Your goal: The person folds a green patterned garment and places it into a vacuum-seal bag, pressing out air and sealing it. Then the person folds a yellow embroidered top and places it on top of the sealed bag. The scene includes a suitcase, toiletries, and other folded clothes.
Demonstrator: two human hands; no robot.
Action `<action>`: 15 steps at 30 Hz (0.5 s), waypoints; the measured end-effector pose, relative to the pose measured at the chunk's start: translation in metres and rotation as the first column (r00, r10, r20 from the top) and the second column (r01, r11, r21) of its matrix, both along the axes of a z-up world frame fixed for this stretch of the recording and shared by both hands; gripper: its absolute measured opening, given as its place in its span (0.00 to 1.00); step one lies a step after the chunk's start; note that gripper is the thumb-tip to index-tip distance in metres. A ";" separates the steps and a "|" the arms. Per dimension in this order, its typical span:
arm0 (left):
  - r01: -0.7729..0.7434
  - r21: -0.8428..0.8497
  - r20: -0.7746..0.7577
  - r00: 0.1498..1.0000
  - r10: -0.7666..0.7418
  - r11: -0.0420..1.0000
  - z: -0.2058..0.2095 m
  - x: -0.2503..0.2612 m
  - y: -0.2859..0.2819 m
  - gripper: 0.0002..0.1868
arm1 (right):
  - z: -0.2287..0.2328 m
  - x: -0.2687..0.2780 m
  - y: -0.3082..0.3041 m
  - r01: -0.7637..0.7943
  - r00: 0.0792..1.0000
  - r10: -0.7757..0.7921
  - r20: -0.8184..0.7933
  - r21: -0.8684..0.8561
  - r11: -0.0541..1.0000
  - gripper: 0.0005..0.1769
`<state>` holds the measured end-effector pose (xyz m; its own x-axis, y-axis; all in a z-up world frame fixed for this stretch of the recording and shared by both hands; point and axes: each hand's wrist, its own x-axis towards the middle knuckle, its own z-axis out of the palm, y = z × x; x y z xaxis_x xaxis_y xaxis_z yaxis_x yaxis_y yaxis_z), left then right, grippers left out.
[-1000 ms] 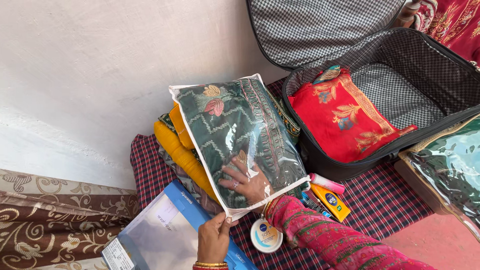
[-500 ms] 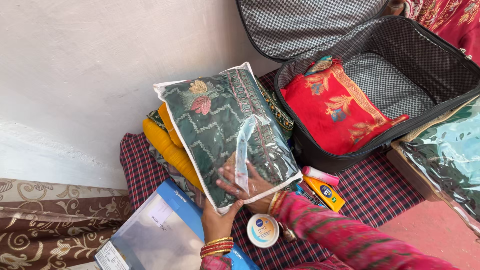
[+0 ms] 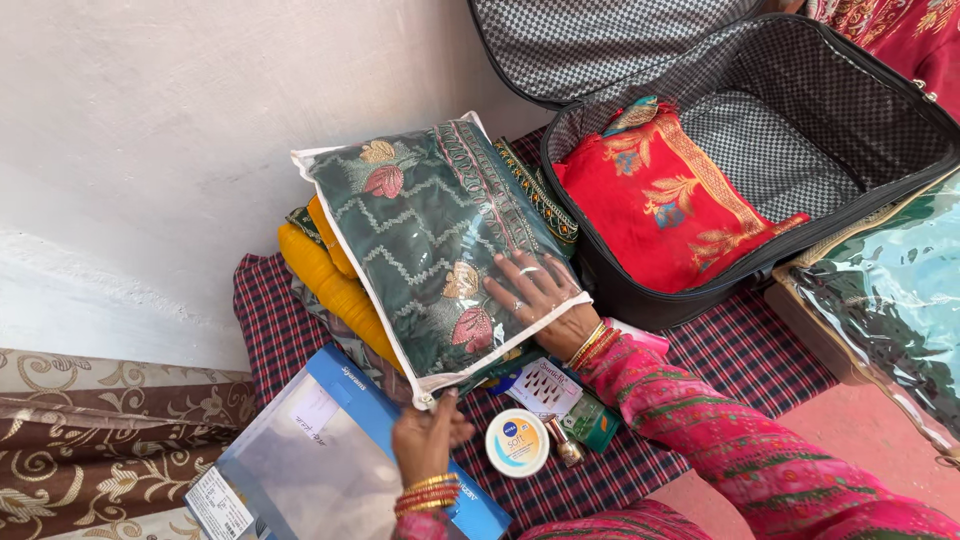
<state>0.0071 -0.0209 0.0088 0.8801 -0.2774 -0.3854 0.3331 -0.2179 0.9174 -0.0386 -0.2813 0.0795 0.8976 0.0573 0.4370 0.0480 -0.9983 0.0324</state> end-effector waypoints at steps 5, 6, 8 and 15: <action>0.405 0.429 0.561 0.582 -0.589 0.808 -0.007 -0.049 -0.019 0.11 | 0.028 -0.016 -0.007 -0.178 0.971 0.195 -0.138 0.124 0.976 0.53; 0.333 0.494 0.667 0.448 -0.596 0.803 -0.009 -0.049 -0.023 0.15 | 0.030 -0.019 -0.010 -0.228 0.957 0.251 -0.146 0.158 0.961 0.57; 0.158 0.581 0.790 0.127 -0.600 0.798 -0.010 -0.036 -0.038 0.25 | 0.030 -0.020 -0.013 -0.260 0.952 0.276 -0.135 0.123 0.958 0.56; 0.106 0.826 0.512 0.270 -0.816 0.554 0.000 0.002 -0.053 0.28 | -0.002 -0.005 -0.024 -0.106 0.994 0.103 -0.031 -0.076 0.991 0.38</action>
